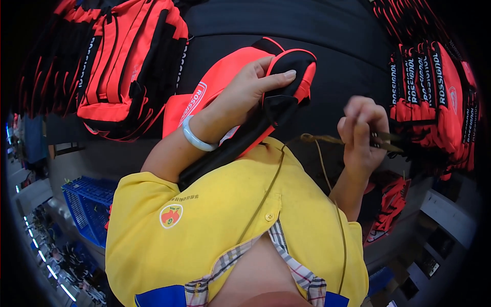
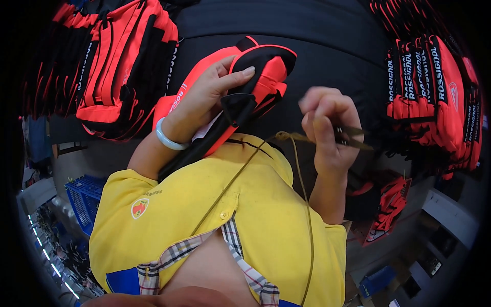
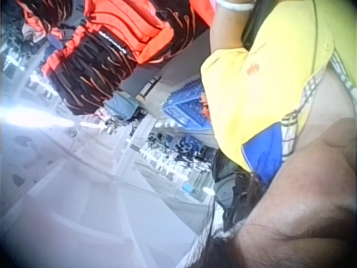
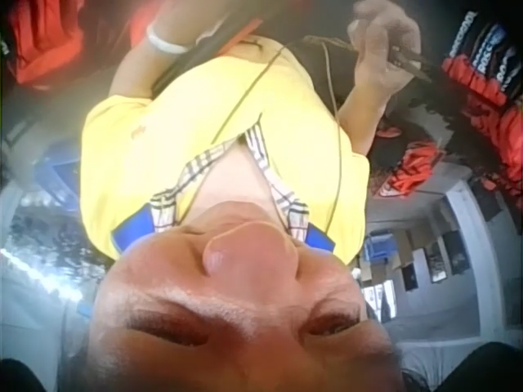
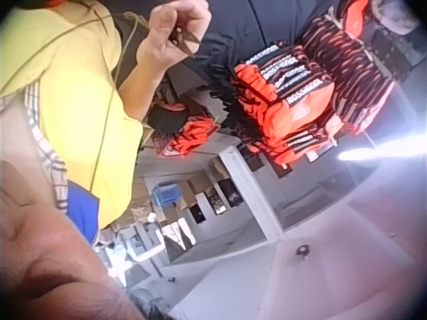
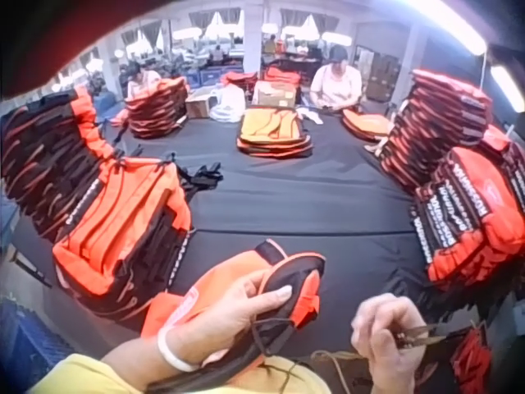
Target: Inspecting and preparing backpacks for packing by checking zippers, straps, and interior compartments.
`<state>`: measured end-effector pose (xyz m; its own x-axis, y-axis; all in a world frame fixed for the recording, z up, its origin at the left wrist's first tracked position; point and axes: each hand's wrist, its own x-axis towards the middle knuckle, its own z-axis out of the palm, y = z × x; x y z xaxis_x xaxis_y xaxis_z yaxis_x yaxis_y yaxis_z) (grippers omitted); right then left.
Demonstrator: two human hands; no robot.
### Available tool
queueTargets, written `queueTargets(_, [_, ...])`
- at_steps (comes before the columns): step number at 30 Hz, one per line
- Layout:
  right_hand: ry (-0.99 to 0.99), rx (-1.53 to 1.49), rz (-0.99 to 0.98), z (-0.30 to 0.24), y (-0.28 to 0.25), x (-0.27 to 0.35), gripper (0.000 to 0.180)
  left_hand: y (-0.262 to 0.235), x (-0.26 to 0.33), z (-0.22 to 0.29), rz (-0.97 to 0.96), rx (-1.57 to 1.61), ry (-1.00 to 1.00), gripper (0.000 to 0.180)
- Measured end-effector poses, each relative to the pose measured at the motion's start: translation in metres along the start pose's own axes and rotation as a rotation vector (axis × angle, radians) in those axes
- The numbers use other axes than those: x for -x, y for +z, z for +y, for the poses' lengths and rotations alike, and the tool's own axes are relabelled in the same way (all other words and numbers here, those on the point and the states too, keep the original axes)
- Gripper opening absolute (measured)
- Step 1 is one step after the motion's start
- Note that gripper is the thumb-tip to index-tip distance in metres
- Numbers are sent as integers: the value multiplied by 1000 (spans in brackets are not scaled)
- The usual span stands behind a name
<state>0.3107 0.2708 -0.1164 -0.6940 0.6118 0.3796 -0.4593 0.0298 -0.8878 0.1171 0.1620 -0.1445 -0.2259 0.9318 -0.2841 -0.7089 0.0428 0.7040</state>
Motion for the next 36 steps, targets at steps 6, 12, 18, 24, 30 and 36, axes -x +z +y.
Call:
queueTargets(6, [6, 470, 100, 30, 16, -4, 17, 2, -3, -3, 0, -13, 24, 23])
queueTargets(12, [-56, 725, 46, 30, 29, -17, 15, 5, -2, -3, 18, -65, 61, 23])
queueTargets(18, [-93, 827, -180, 22, 22, -24, 7, 9, 0, -5, 13, -169, 144, 23])
queueTargets(24, [185, 155, 2, 10, -12, 16, 16, 4, -1, -3, 19, -116, 74, 22])
queueTargets(30, [646, 333, 335, 62, -58, 76, 18, -5, -3, 4, 44, 69, -20, 24])
queueTargets(36, [782, 1004, 305, 106, -95, 175, 17, -35, -15, 6, -13, 125, -13, 20])
